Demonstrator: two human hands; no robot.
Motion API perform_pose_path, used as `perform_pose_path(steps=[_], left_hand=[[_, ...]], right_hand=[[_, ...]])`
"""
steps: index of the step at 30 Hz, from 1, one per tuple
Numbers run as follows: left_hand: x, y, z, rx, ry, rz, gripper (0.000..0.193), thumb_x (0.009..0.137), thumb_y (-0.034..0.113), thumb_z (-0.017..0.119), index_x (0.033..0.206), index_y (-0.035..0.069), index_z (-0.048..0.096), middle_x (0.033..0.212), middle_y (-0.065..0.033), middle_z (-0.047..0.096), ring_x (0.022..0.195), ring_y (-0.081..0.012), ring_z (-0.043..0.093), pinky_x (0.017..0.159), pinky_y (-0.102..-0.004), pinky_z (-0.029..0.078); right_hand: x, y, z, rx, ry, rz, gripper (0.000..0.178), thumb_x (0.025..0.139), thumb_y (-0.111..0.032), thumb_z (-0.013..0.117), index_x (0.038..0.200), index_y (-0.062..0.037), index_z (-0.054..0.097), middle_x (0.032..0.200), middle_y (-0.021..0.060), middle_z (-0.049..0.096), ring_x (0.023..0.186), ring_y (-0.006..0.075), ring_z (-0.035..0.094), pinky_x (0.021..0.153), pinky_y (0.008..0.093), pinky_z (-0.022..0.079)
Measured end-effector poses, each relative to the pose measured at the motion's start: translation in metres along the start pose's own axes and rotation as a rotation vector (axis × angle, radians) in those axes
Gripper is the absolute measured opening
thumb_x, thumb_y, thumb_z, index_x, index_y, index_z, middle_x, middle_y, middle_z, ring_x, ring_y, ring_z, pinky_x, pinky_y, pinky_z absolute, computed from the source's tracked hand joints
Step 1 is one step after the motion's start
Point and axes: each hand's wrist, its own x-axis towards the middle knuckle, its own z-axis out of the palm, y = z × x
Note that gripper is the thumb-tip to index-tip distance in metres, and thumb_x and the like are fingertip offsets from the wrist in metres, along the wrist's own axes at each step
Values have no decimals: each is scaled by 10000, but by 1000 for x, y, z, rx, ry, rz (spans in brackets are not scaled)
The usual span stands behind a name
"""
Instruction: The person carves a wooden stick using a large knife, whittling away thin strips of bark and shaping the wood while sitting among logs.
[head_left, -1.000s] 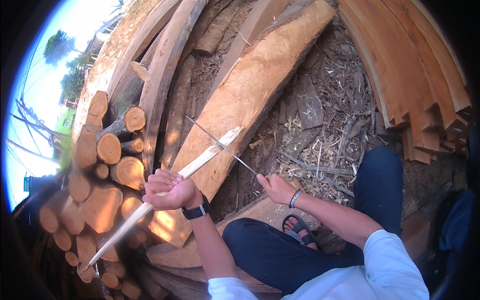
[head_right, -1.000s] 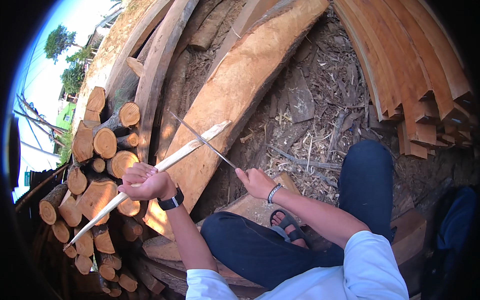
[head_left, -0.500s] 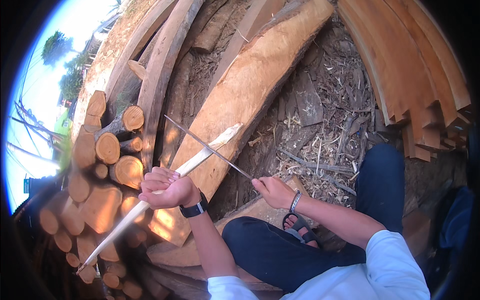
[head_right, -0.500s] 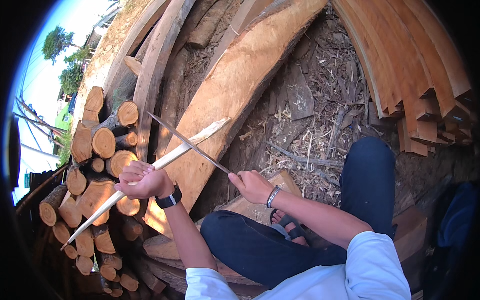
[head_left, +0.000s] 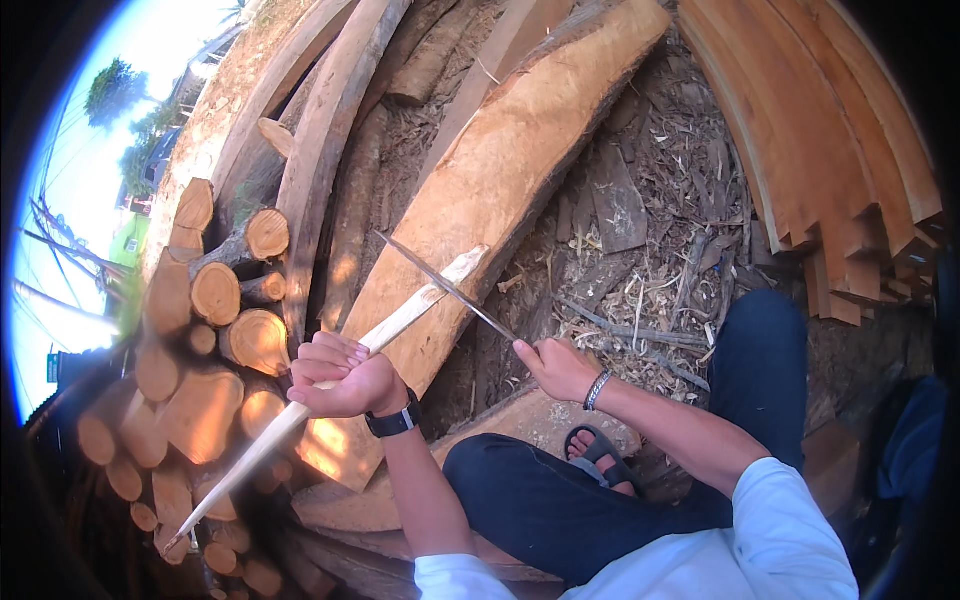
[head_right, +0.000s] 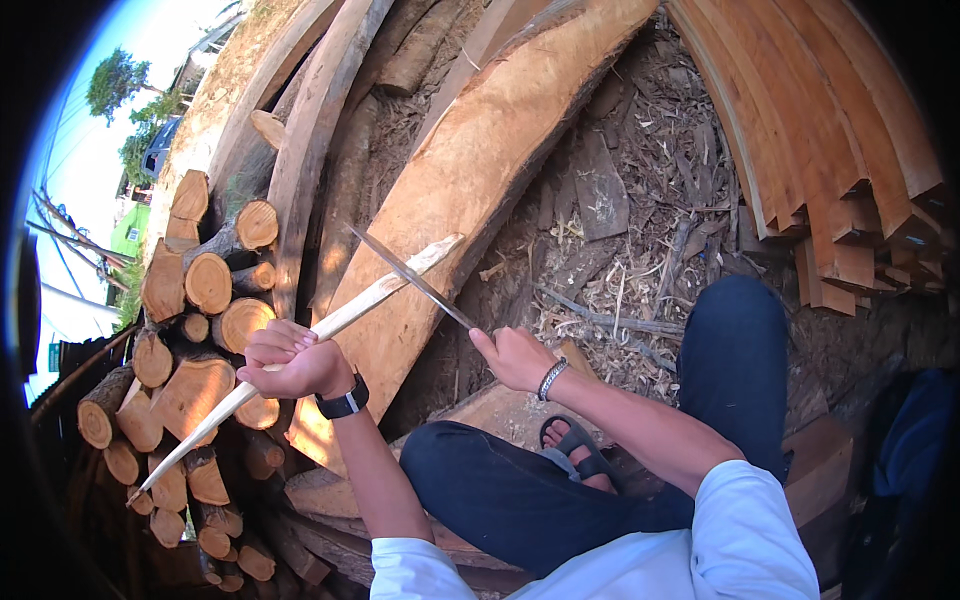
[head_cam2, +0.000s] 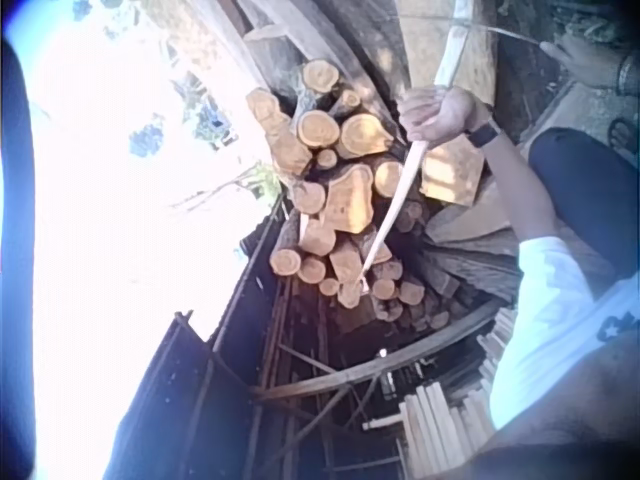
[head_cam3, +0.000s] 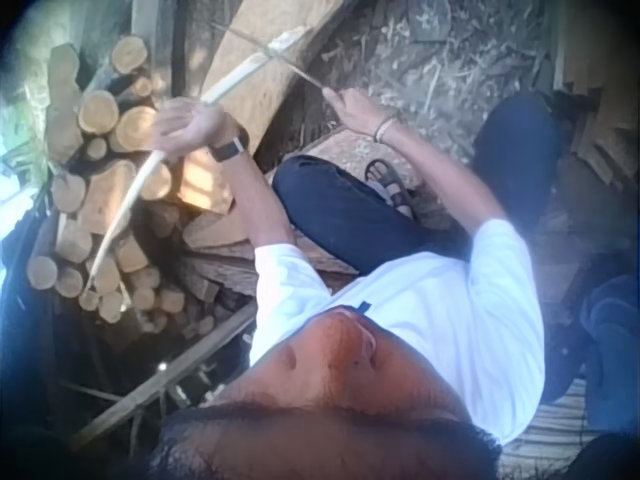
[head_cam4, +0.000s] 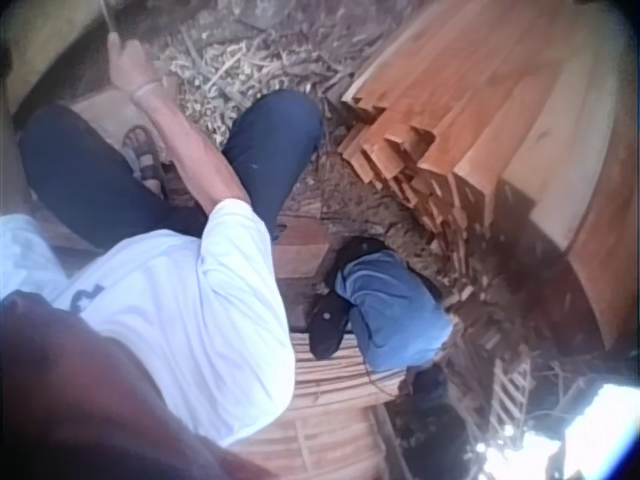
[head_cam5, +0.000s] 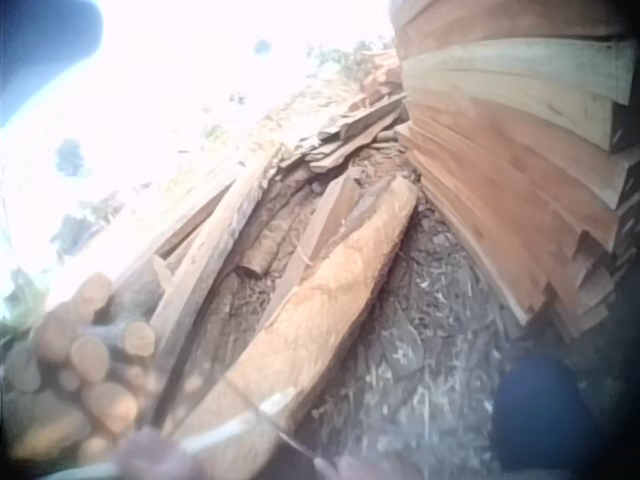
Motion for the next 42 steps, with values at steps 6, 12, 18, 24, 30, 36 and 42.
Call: perform_pose_path(steps=[6,12,18,24,30,36,42], left_hand=[[-4,3,14,34,-55,7,552,1002,477,283,557,151,271,458,6,262,366,-106,231,353,-209,225],[-12,5,26,25,-136,29,567,994,516,341,582,129,300,485,12,276,388,-82,253,367,-192,228],[2,-9,48,-39,-74,-18,583,982,493,427,564,113,282,488,18,260,400,-81,237,387,-237,180],[23,-31,64,-35,-178,63,680,935,629,403,545,93,250,489,23,249,420,-77,247,418,-257,153],[34,-38,68,86,-134,32,725,938,678,235,543,71,208,458,-3,246,397,-124,274,424,-302,154],[35,-37,72,24,-135,-12,752,897,731,331,526,86,224,480,30,237,425,-79,245,432,-272,135],[31,-27,59,49,-168,-16,766,900,734,317,524,74,220,472,30,244,422,-82,253,429,-281,143]], right_hand=[[-15,-6,11,91,85,-181,656,996,-463,377,697,83,582,655,324,567,734,479,607,667,520,471],[-16,-15,-3,80,54,-90,617,998,-450,371,757,80,575,680,319,567,735,490,596,659,523,455],[1,5,6,139,107,-80,684,998,-491,337,693,82,555,623,281,550,645,433,598,625,487,449],[-6,-16,7,299,77,-103,654,1020,-466,297,631,17,504,511,122,495,525,257,549,566,400,435],[10,13,1,364,3,63,609,1009,-551,284,668,-68,430,507,-3,394,411,107,403,400,273,351],[-8,-23,1,485,-13,-58,633,1014,-536,281,605,-70,405,488,-1,378,388,108,394,375,283,328],[-13,-16,0,405,-21,132,622,1011,-535,296,614,-71,413,497,1,395,389,107,391,378,280,326]])
